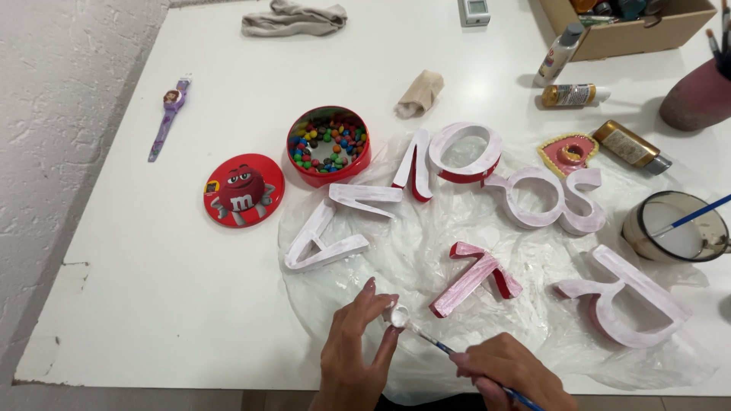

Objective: The person paints white paint onto red foam letters using a blue paintbrush. They dip the brush into a container of white paint and apply it to the letters 'A', 'T', and 'R' laid out on a plastic sheet on a white table.

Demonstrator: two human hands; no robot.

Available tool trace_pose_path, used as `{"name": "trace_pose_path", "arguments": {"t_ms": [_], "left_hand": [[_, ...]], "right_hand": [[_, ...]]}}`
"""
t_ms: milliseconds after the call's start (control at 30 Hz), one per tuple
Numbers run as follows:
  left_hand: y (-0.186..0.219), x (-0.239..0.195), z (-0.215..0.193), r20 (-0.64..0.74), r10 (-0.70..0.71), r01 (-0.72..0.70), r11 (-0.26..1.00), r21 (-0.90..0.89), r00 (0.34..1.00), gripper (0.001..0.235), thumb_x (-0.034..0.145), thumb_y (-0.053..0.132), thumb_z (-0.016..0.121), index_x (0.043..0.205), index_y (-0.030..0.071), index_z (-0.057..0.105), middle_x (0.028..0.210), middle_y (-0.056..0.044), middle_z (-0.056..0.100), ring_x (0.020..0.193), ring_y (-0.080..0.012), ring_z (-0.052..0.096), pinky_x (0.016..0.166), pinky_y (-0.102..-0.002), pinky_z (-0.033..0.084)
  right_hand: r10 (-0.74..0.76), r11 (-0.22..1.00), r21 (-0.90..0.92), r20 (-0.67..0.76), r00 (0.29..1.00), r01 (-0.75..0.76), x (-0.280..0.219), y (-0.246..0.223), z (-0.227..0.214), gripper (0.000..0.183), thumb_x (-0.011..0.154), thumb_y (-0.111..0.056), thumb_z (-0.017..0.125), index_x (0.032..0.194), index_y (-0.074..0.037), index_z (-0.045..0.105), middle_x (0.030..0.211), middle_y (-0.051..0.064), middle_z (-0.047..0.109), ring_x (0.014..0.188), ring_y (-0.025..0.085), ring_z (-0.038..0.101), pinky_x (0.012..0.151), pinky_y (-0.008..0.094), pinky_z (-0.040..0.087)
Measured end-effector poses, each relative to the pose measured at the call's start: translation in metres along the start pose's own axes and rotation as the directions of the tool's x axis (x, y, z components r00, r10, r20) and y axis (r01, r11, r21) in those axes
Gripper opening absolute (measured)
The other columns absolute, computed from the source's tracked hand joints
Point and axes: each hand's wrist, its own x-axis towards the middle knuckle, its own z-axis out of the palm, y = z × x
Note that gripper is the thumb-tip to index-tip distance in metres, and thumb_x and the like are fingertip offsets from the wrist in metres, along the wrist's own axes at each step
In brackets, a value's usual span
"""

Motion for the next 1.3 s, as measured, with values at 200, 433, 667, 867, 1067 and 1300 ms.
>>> {"name": "trace_pose_path", "arguments": {"t_ms": [200,433,667,867,1067,1300], "left_hand": [[-0.005,-0.007,0.002,-0.032,0.129,-0.128,0.991,0.048,0.991,0.065,0.099,-0.006,0.077,0.154,0.003,0.044,0.133,-0.015,0.081,0.124,-0.0284,0.074,0.102,-0.036,0.067],[-0.003,-0.007,0.001,-0.053,0.166,-0.163,0.985,0.058,0.985,0.066,0.097,-0.006,0.081,0.151,0.005,0.045,0.126,-0.011,0.085,0.124,-0.0270,0.079,0.103,-0.037,0.061],[-0.004,-0.007,0.000,-0.068,0.100,-0.098,0.995,0.027,0.993,0.068,0.096,-0.003,0.082,0.152,0.001,0.044,0.124,-0.011,0.085,0.121,-0.0290,0.080,0.102,-0.037,0.062],[-0.009,-0.002,-0.003,0.027,-0.251,0.251,0.968,-0.021,0.968,0.085,0.093,0.010,0.084,0.161,0.004,0.034,0.130,-0.008,0.082,0.131,-0.0255,0.074,0.115,-0.041,0.054],[-0.013,0.013,0.003,-0.010,-0.428,0.428,0.903,0.027,0.904,0.089,0.090,0.014,0.086,0.164,0.013,0.036,0.125,-0.004,0.083,0.124,-0.0159,0.078,0.106,-0.035,0.059],[-0.025,0.016,0.011,0.006,-0.383,0.381,0.918,0.108,0.924,0.094,0.087,0.008,0.088,0.165,0.013,0.035,0.121,-0.001,0.084,0.117,-0.0159,0.079,0.105,-0.032,0.060]], "right_hand": [[0.023,0.954,-0.209,-0.662,0.750,-0.214,0.078,-0.069,0.030,0.032,0.105,-0.019,0.052,0.087,-0.007,0.075,0.067,0.003,0.072,0.056,0.011,0.066,0.056,0.021,0.050],[0.088,0.958,-0.165,-0.610,0.788,-0.235,0.083,-0.073,0.028,0.031,0.106,-0.020,0.052,0.090,-0.006,0.074,0.072,0.005,0.071,0.059,0.013,0.066,0.057,0.021,0.049],[0.162,0.983,0.043,-0.678,0.717,-0.180,0.057,-0.051,0.025,0.033,0.110,-0.030,0.052,0.096,-0.009,0.074,0.073,0.002,0.073,0.058,0.010,0.065,0.061,0.022,0.052],[0.490,0.842,0.539,-0.750,0.444,-0.019,0.014,-0.025,0.035,0.030,0.113,-0.021,0.055,0.102,0.005,0.067,0.094,0.020,0.065,0.061,0.026,0.063,0.042,0.030,0.050],[0.566,0.684,0.709,-0.666,0.486,0.173,-0.006,-0.012,0.015,0.028,0.116,-0.023,0.058,0.105,0.001,0.069,0.071,0.013,0.053,0.060,0.019,0.049,0.042,0.027,0.040],[0.498,0.722,0.659,-0.708,0.501,0.212,-0.021,-0.010,0.013,0.028,0.118,-0.021,0.057,0.110,0.003,0.069,0.074,0.013,0.054,0.064,0.018,0.055,0.040,0.026,0.046]]}}
